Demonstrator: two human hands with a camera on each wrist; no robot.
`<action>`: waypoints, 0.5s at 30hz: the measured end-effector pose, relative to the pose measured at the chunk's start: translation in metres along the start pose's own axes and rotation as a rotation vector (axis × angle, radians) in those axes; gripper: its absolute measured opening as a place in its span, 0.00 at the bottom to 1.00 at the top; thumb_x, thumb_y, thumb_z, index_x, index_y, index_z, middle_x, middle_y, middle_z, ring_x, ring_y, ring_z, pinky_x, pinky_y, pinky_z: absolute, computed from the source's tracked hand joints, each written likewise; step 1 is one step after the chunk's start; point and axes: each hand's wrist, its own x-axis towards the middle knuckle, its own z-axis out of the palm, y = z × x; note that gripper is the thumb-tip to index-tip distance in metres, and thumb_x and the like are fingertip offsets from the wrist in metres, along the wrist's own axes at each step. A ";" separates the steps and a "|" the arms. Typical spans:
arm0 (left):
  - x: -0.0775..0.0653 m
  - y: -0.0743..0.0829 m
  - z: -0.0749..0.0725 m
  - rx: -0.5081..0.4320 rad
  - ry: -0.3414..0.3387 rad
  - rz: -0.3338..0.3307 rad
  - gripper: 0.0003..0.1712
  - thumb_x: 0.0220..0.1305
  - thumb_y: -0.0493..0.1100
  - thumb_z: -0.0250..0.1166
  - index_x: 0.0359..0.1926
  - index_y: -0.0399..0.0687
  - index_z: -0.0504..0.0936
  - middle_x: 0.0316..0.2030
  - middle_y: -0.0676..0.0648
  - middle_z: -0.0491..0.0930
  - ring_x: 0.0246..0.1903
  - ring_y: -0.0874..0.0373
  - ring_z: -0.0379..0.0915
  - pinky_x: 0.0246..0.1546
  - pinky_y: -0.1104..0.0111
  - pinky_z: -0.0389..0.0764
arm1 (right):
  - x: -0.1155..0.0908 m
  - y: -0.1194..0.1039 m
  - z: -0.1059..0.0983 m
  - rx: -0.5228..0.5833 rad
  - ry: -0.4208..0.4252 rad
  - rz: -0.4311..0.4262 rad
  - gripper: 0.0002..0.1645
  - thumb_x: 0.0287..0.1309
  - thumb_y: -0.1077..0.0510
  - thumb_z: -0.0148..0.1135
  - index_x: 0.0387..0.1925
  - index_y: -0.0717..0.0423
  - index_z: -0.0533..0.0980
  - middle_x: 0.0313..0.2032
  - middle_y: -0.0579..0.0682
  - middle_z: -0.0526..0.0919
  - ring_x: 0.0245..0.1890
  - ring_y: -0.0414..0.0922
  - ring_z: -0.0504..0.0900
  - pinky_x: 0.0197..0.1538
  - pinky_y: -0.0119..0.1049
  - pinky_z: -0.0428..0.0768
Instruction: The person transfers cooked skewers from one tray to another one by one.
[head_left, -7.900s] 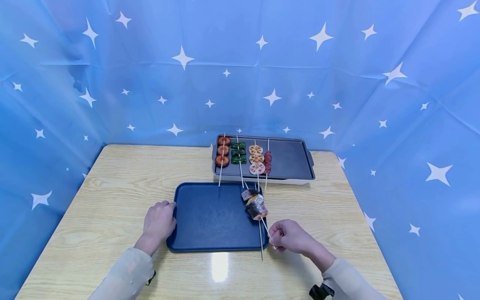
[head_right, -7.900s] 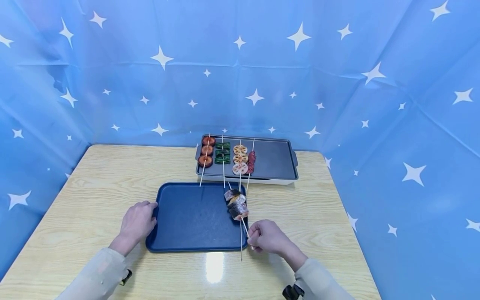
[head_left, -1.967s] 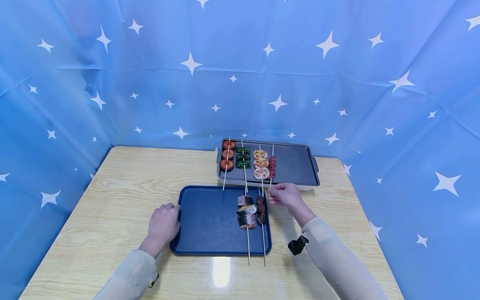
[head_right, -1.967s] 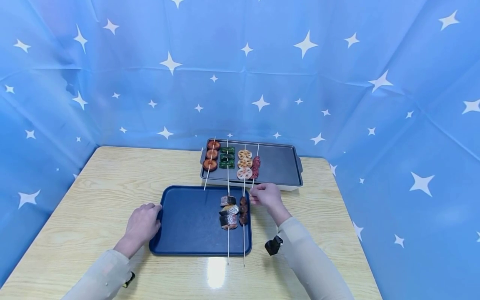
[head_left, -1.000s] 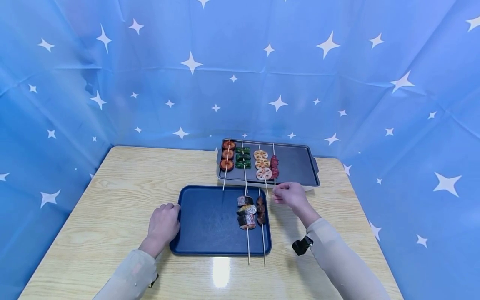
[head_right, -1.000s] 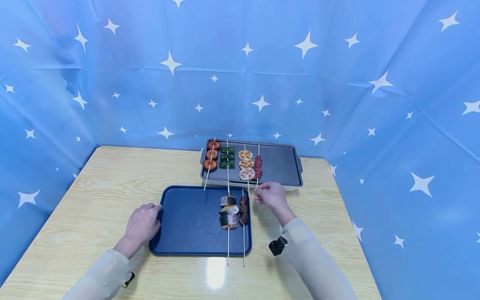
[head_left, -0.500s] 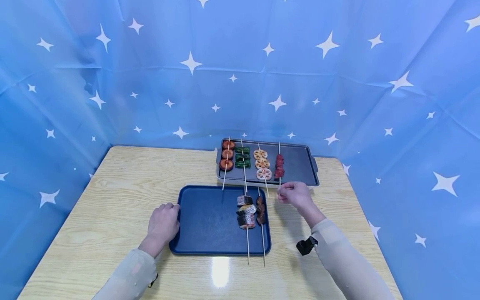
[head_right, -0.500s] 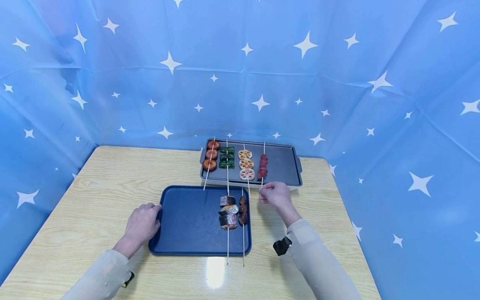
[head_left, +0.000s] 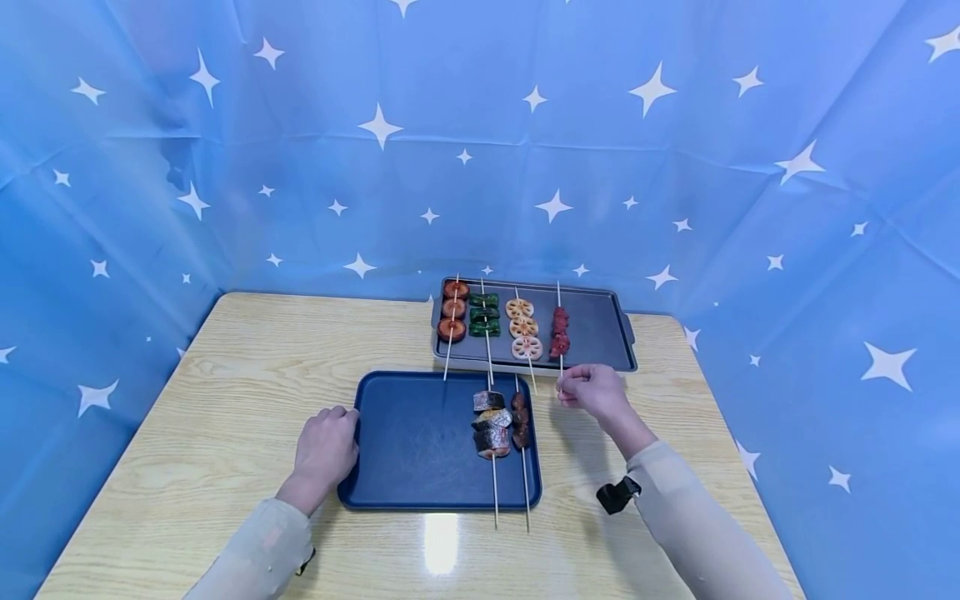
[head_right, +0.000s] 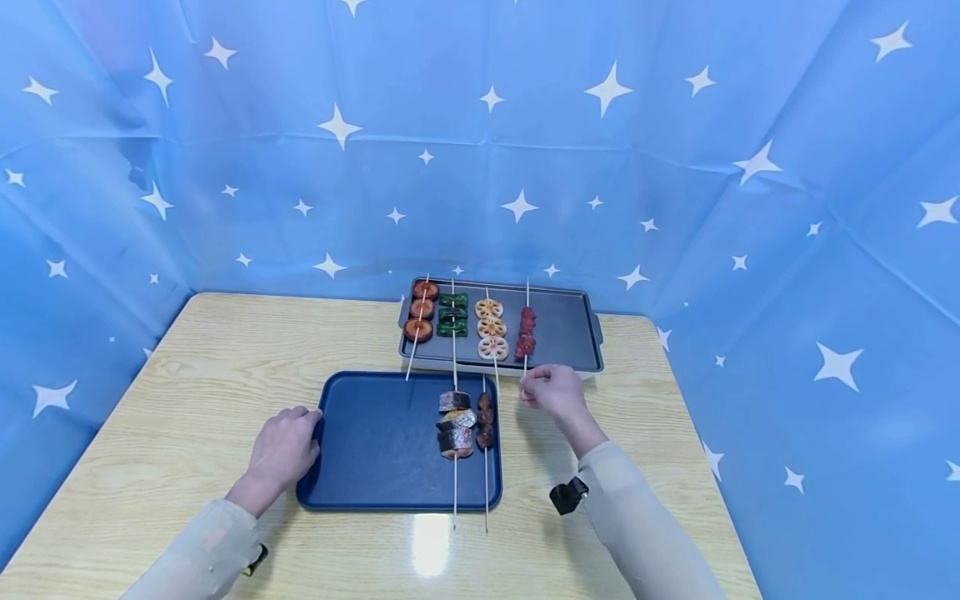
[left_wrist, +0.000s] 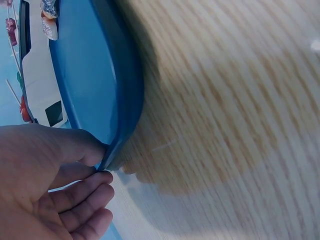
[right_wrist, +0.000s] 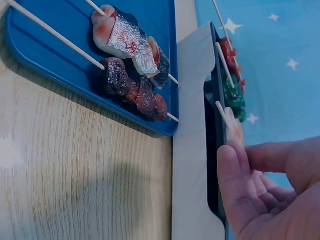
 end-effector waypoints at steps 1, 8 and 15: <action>0.000 0.000 0.000 0.000 0.002 0.001 0.18 0.51 0.34 0.63 0.46 0.36 0.83 0.37 0.40 0.82 0.34 0.46 0.78 0.38 0.53 0.80 | 0.000 0.000 0.000 0.001 -0.003 -0.004 0.13 0.63 0.67 0.55 0.45 0.74 0.76 0.34 0.61 0.86 0.27 0.38 0.85 0.41 0.38 0.87; -0.001 0.000 0.000 0.008 0.027 0.017 0.15 0.50 0.33 0.63 0.43 0.37 0.83 0.33 0.41 0.82 0.31 0.47 0.76 0.35 0.55 0.80 | -0.002 0.001 -0.001 -0.005 -0.005 -0.008 0.13 0.63 0.64 0.56 0.45 0.71 0.76 0.33 0.55 0.85 0.27 0.38 0.84 0.39 0.37 0.87; -0.001 0.000 0.000 0.001 0.027 0.014 0.15 0.51 0.33 0.62 0.42 0.36 0.83 0.33 0.40 0.81 0.31 0.46 0.76 0.35 0.54 0.80 | -0.008 0.000 0.000 -0.021 -0.008 -0.016 0.13 0.63 0.62 0.58 0.44 0.69 0.77 0.33 0.53 0.86 0.29 0.39 0.84 0.39 0.36 0.87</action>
